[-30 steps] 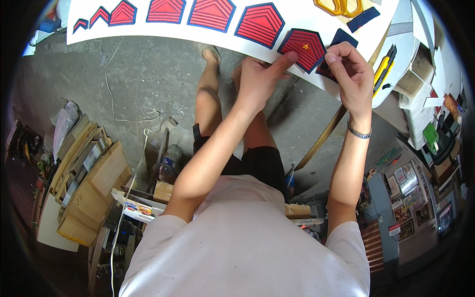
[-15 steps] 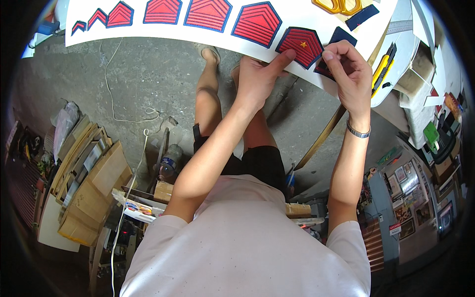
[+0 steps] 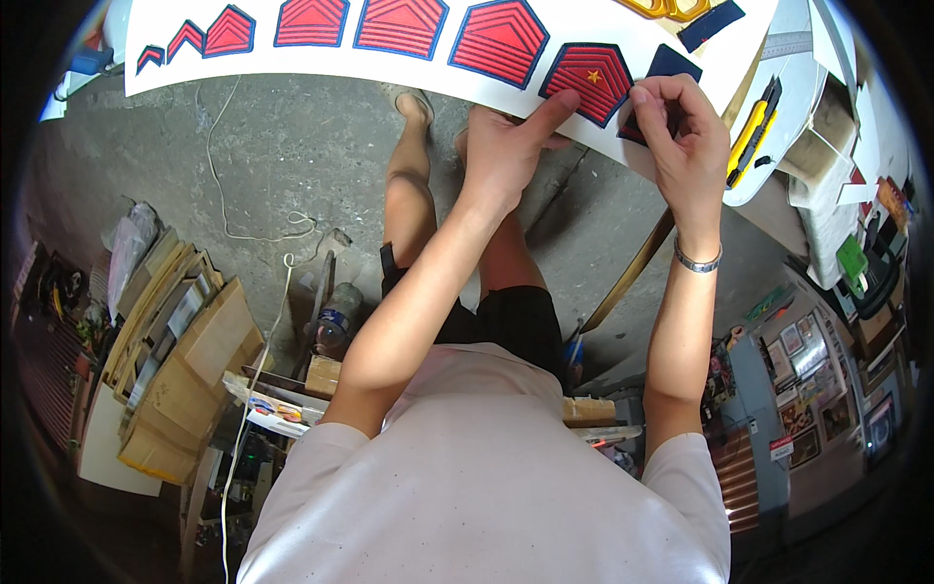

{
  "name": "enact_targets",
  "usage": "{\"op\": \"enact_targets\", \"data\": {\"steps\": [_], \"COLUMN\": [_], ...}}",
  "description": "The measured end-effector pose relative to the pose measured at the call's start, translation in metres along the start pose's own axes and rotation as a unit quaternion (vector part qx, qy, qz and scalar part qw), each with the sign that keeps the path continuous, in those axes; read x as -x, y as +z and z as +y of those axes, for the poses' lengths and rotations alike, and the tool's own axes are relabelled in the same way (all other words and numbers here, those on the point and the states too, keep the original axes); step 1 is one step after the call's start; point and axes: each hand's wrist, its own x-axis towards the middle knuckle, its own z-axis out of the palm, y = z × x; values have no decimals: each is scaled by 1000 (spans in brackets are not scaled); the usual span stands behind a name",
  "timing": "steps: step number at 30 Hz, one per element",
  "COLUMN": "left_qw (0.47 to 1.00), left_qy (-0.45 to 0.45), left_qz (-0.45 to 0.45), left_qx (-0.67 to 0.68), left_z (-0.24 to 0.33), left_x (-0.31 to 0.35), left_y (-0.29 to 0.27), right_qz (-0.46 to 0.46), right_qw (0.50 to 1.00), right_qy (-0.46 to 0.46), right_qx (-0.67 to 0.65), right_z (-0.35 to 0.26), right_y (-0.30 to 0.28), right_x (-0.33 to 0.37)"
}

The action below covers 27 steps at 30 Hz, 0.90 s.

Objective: The person cuts red and blue insignia patches from a printed sheet using a utility knife, then applies hot glue to the back of each patch and presses them onto a white board in a row. The person repeats this process for several patches, aligning them carefully.

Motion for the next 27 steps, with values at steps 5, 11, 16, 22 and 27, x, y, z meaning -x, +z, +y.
{"op": "enact_targets", "data": {"steps": [5, 11, 16, 22, 27], "left_qw": [1000, 1000, 999, 999, 999], "left_qy": [-11, -20, -34, -41, -33], "left_qz": [0, 4, -6, -14, -8], "left_qx": [8, 14, 14, 7, 11], "left_z": [2, 4, 5, 7, 6], "left_x": [1, 1, 1, 2, 3], "left_y": [1, 3, 2, 2, 3], "right_qz": [41, 61, 70, 71, 71], "right_qw": [999, 998, 997, 996, 996], "right_qy": [-11, -22, -23, -30, -29], "right_qx": [-8, 21, 33, 45, 54], "right_z": [1, 1, 0, -1, -2], "right_y": [8, 10, 12, 12, 12], "right_x": [-1, -2, -1, -1, -1]}}
